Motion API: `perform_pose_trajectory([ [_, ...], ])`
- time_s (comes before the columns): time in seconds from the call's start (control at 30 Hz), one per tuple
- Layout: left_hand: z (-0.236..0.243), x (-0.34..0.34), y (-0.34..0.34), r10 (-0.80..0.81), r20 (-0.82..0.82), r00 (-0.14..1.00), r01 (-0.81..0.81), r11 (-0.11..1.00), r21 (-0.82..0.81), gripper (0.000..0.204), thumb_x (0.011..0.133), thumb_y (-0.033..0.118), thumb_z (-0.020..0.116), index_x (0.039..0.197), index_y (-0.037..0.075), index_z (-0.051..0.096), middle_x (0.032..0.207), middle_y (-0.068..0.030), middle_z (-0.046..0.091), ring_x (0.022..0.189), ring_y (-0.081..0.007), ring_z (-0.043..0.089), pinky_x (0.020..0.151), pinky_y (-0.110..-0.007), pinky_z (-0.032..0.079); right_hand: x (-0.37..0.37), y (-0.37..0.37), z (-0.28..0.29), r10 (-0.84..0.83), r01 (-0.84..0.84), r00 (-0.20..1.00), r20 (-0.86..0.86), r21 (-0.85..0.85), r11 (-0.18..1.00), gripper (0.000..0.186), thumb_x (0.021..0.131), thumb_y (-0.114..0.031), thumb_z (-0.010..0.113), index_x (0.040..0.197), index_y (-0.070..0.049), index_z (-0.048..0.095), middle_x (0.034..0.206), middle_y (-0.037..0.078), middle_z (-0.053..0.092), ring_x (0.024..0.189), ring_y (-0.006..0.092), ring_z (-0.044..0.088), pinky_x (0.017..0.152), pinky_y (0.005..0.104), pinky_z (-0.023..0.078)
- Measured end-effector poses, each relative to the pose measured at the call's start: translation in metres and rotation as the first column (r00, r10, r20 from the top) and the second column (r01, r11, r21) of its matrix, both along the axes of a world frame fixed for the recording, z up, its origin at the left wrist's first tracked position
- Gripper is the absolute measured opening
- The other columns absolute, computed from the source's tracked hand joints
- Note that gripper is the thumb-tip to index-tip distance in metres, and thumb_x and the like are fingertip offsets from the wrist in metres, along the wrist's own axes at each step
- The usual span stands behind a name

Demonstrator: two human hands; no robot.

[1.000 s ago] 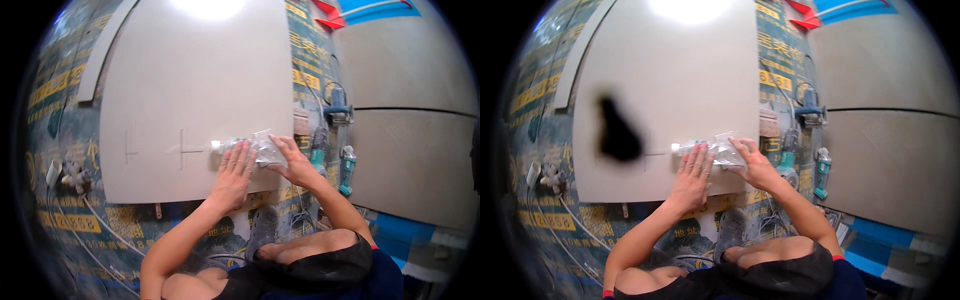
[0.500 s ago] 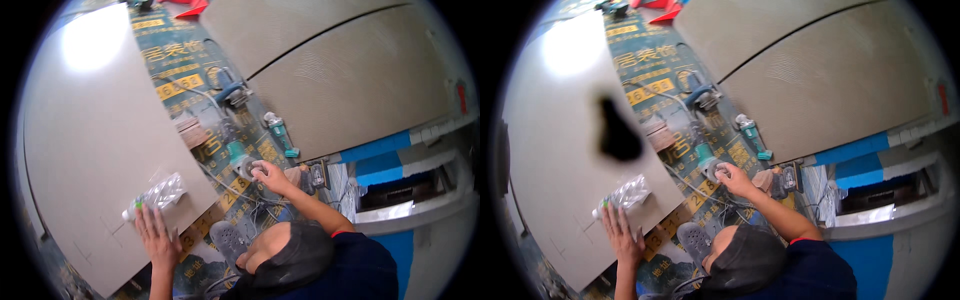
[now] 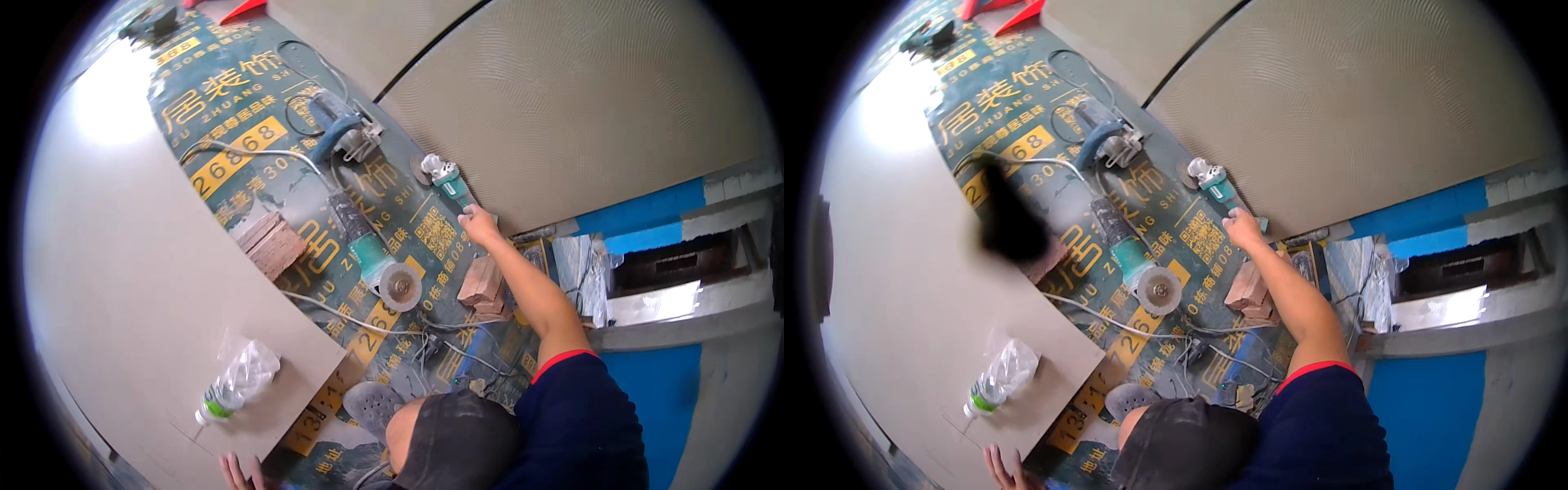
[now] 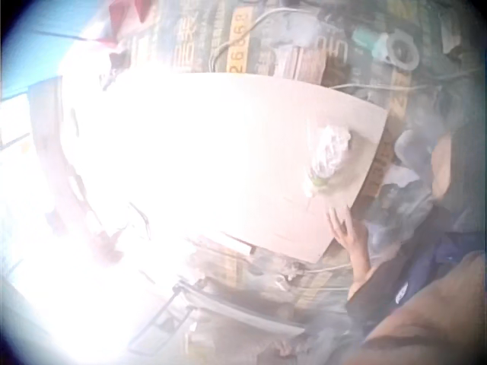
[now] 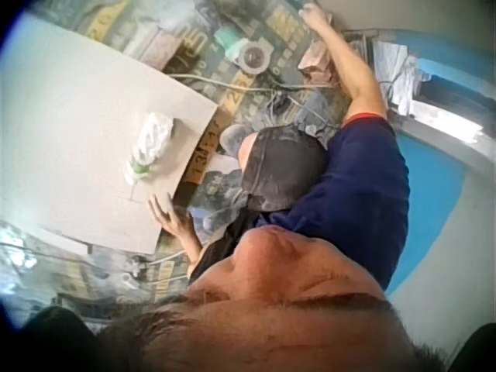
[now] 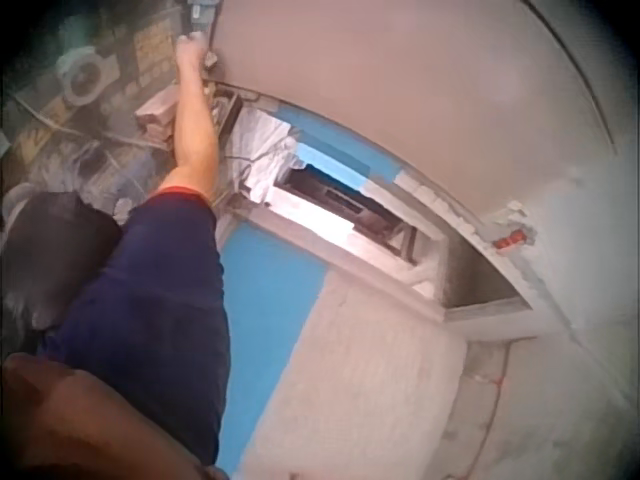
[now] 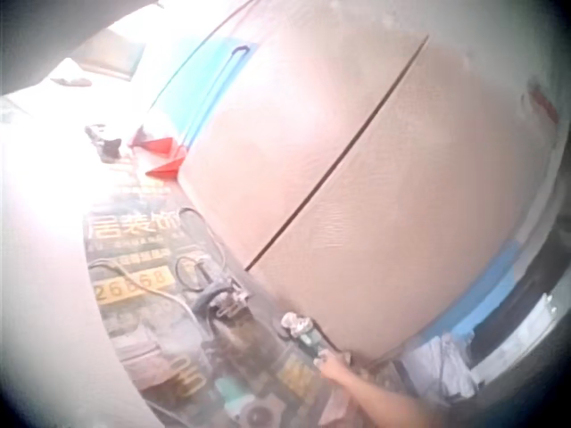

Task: The person measures and marks a tile using a ruler and a pen, then pours water onto the marked spot from a bottle before drilling a hole with a power drill.

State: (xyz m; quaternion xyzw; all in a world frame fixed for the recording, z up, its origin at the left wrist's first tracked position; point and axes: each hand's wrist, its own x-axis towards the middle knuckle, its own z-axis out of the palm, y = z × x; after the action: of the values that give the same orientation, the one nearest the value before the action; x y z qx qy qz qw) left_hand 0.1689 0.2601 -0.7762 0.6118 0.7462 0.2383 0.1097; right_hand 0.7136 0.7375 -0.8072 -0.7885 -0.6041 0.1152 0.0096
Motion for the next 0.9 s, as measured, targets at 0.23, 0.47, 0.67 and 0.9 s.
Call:
perform_pose_trajectory([
  [0.23, 0.023, -0.062, -0.028, 0.058, -0.117, 0.991, -0.066, 0.996, -0.062, 0.037, 0.101, 0.025, 0.042, 0.12, 0.006, 0.068, 0.136, -0.0242, 0.057, 0.124, -0.049, 0.051, 0.105, -0.059, 0.039, -0.015, -0.001, 0.024, 0.071, -0.071, 0.996, -0.06, -0.005, 0.997, 0.044, 0.088, -0.03, 0.068, 0.12, 0.0, 0.061, 0.11, 0.019, 0.071, 0.101, 0.0308, 0.068, 0.089, 0.0413, 0.052],
  [0.47, 0.036, -0.106, -0.045, 0.155, -0.181, 0.971, -0.184, 0.97, -0.157, 0.041, 0.1, 0.024, 0.039, 0.121, 0.001, 0.066, 0.134, -0.0223, 0.058, 0.127, -0.0462, 0.049, 0.107, -0.058, 0.037, -0.073, 0.018, 0.009, 0.241, -0.231, 0.908, -0.341, 0.072, 0.97, 0.032, 0.088, -0.02, 0.069, 0.113, -0.001, 0.063, 0.103, 0.018, 0.07, 0.094, 0.0308, 0.07, 0.082, 0.041, 0.054],
  [0.67, 0.041, -0.088, -0.038, 0.279, -0.129, 0.951, -0.301, 0.932, -0.203, 0.031, 0.095, 0.008, 0.044, 0.118, 0.001, 0.065, 0.13, -0.0225, 0.059, 0.125, -0.0437, 0.05, 0.106, -0.054, 0.038, -0.12, 0.014, -0.001, 0.384, -0.371, 0.832, -0.4, 0.111, 0.922, 0.033, 0.089, -0.021, 0.068, 0.112, 0.0, 0.062, 0.097, 0.017, 0.07, 0.091, 0.0304, 0.07, 0.079, 0.0398, 0.054],
  [0.9, 0.025, -0.108, -0.077, 0.232, -0.175, 0.957, -0.281, 0.891, -0.356, 0.032, 0.096, 0.009, 0.047, 0.122, 0.012, 0.066, 0.133, -0.0204, 0.058, 0.127, -0.0437, 0.049, 0.109, -0.055, 0.035, -0.14, 0.01, 0.013, 0.516, -0.48, 0.796, -0.317, 0.188, 0.857, 0.031, 0.091, -0.021, 0.065, 0.113, 0.001, 0.062, 0.098, 0.02, 0.069, 0.091, 0.0341, 0.068, 0.08, 0.0411, 0.053],
])
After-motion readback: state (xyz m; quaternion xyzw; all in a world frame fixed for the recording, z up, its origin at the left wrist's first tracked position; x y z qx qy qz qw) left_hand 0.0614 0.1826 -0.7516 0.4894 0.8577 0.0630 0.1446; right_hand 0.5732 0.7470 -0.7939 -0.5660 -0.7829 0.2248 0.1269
